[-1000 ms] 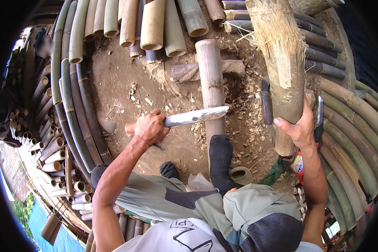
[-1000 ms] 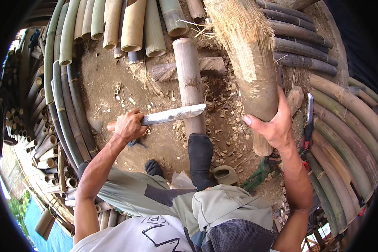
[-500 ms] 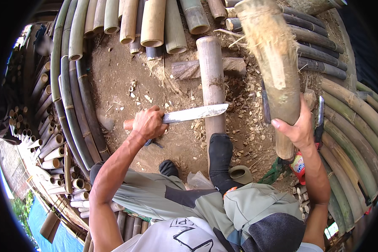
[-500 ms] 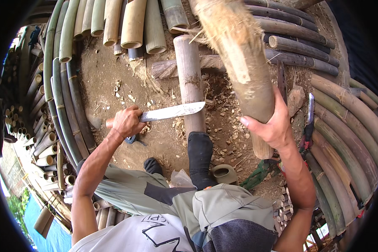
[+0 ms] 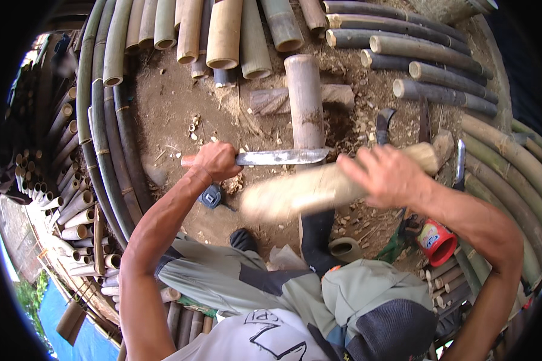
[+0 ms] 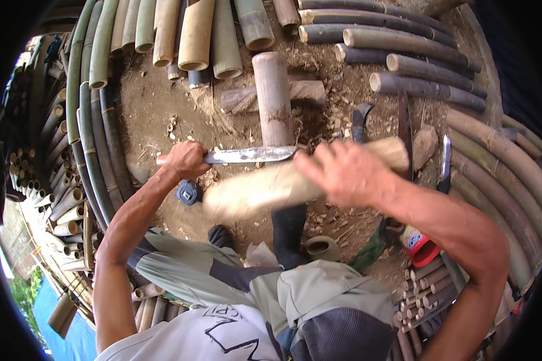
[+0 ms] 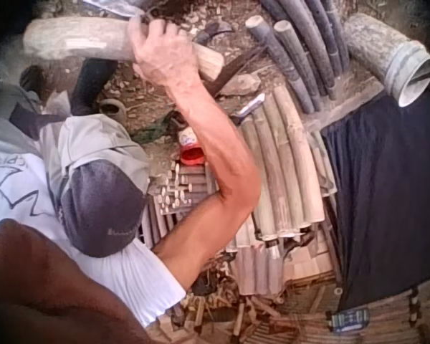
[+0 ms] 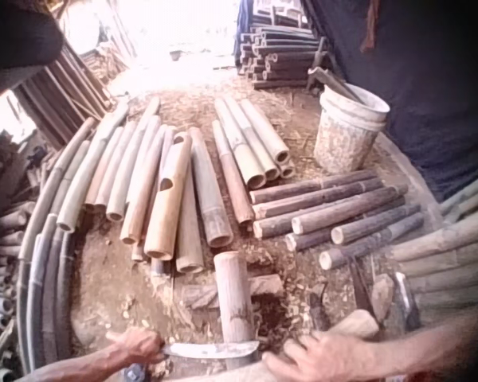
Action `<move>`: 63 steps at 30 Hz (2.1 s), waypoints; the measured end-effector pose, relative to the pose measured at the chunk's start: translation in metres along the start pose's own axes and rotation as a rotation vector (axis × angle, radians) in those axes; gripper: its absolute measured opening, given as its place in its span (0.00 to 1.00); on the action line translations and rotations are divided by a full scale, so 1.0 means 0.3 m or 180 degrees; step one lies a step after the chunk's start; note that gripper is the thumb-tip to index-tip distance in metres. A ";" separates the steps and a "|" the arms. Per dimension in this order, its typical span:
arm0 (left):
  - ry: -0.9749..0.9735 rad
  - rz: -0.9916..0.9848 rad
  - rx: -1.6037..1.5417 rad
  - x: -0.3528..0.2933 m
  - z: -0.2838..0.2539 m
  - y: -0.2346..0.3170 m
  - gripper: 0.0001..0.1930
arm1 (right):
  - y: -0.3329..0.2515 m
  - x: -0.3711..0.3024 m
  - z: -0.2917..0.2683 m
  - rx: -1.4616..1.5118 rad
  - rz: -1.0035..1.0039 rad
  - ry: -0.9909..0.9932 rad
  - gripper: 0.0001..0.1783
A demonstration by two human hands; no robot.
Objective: The person sits on the ground and uses a chisel to carve a circular hole into a bamboo segment. They repeatedly check the fit of a smaller bamboo piece into the hole and adjust the carving. The person also uses a knife to cut a bamboo segment and a mallet to drive the chisel.
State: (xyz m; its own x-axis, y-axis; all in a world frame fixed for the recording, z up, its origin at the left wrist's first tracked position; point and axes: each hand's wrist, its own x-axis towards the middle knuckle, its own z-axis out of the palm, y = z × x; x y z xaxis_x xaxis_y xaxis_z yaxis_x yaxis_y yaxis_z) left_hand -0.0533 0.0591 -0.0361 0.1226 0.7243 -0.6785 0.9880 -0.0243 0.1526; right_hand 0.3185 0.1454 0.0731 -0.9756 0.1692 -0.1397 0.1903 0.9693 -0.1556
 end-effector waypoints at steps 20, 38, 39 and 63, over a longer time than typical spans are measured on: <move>0.0267 0.0120 -0.0053 0.012 0.054 -0.047 0.13 | -0.056 0.002 -0.075 0.0452 0.1117 -0.1071 0.36; -0.0026 0.0168 -0.0072 0.050 0.040 -0.035 0.14 | 0.054 0.052 -0.039 0.0562 0.0738 -0.1834 0.32; 0.0007 0.0168 -0.0046 0.048 0.024 -0.034 0.14 | 0.011 0.015 -0.054 0.0422 0.1008 -0.1520 0.35; -0.0216 0.0275 0.0052 0.061 0.005 -0.035 0.12 | -0.135 0.006 -0.065 0.1419 0.0990 -0.0858 0.37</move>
State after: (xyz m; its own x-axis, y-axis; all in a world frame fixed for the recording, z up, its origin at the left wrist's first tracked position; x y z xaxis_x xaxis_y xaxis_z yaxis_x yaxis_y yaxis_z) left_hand -0.0613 0.0714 -0.0512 0.2129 0.6708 -0.7104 0.9748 -0.0963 0.2013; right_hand 0.3068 0.1099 0.0983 -0.8160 0.3248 -0.4781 0.5463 0.7038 -0.4542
